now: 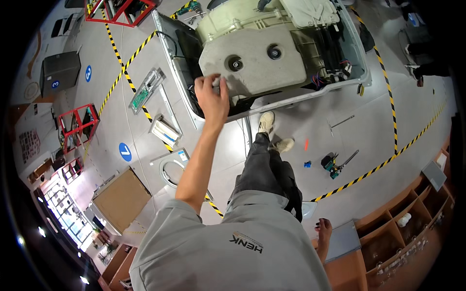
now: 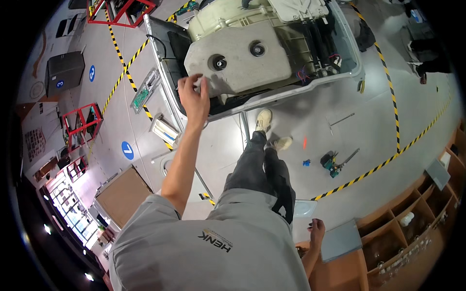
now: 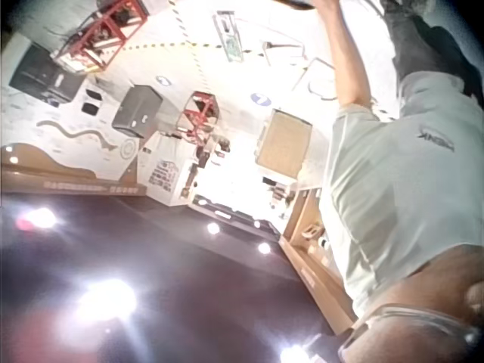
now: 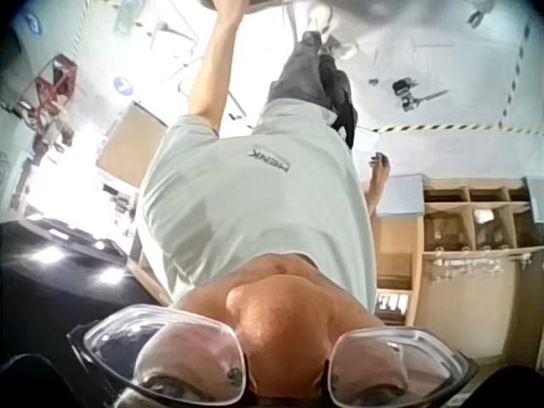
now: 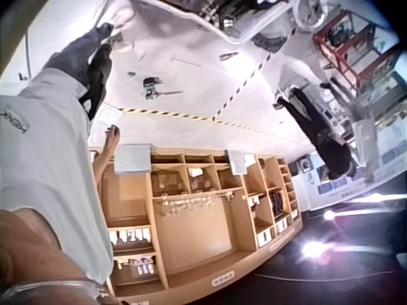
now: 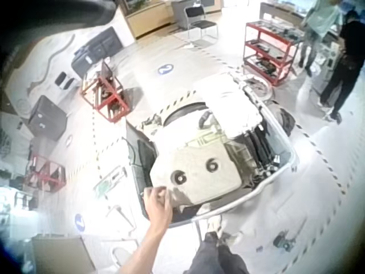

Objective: The person uses a power tool to remove a screw from the top component of a washing machine and then positions a metal frame piece along the front edge of the machine by hand.

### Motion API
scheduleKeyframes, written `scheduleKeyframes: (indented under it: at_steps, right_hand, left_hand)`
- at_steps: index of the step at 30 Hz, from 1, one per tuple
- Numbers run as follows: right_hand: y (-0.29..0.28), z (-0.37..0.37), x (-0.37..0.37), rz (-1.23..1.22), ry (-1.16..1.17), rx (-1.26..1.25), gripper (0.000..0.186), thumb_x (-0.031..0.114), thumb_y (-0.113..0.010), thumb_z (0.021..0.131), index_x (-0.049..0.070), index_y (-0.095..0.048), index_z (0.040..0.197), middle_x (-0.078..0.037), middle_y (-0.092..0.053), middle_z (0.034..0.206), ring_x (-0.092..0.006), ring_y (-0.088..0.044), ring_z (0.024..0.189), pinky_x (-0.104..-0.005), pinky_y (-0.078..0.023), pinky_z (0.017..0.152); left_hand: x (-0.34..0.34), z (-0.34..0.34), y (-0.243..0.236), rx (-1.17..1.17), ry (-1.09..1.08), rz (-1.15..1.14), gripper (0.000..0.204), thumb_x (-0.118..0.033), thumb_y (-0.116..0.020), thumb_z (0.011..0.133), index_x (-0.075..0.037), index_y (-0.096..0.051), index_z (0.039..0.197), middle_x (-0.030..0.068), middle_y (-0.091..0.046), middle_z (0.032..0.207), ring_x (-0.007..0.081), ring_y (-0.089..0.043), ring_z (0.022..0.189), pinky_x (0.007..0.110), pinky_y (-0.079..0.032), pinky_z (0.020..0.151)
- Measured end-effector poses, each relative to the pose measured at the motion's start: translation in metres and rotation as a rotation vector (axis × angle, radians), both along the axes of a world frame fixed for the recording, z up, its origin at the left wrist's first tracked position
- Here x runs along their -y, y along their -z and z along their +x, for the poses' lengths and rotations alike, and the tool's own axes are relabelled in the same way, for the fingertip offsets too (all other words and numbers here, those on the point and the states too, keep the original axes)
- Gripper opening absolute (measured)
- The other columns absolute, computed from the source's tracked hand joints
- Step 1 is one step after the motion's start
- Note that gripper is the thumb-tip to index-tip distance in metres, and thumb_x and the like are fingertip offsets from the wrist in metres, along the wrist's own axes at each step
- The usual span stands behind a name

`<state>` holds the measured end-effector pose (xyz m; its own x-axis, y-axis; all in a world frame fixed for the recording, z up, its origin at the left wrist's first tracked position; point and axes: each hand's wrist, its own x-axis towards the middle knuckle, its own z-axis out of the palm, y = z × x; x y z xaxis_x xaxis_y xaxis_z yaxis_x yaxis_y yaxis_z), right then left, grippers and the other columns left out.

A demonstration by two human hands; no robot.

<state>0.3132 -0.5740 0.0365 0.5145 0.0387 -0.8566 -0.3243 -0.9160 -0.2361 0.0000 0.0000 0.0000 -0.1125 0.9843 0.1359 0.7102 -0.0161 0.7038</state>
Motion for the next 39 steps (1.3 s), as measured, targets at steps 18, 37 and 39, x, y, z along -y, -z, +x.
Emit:
scheduleKeyframes:
  at_steps: [18,37,39]
  right_hand:
    - [0.233,0.086,0.053,-0.059,-0.048,-0.120,0.037,0.033,-0.060,0.090,-0.002,-0.064,0.099,-0.012,-0.067,0.082,-0.0214,-0.063,0.064,-0.0328,-0.051,0.063]
    - [0.776,0.286,0.185,0.014,1.274,-0.067,0.050,0.027,-0.073,0.082,0.003,-0.053,0.121,-0.013,-0.060,0.115,-0.0252,-0.056,0.105,-0.0392,-0.043,0.089]
    - [0.799,0.286,0.196,0.166,1.444,-0.050,0.035,0.018,-0.075,0.081,0.008,-0.059,0.110,-0.008,-0.064,0.103,-0.0207,-0.061,0.093,-0.0365,-0.046,0.081]
  left_hand:
    - [0.022,0.094,0.086,-0.435,0.257,0.300,0.044,-0.028,-0.050,0.099,0.007,-0.050,0.127,0.0243,-0.054,0.126,0.0352,-0.057,0.109,0.041,-0.047,0.093]
    - [-0.032,0.098,0.072,-2.971,-0.230,-0.587,0.041,-0.033,-0.045,0.095,-0.008,-0.060,0.123,0.0084,-0.060,0.123,0.0247,-0.058,0.111,0.048,-0.042,0.092]
    - [-0.020,0.128,0.072,-3.117,-0.181,-0.706,0.041,-0.035,-0.044,0.096,-0.010,-0.060,0.124,0.0076,-0.058,0.126,0.0245,-0.056,0.115,0.051,-0.038,0.095]
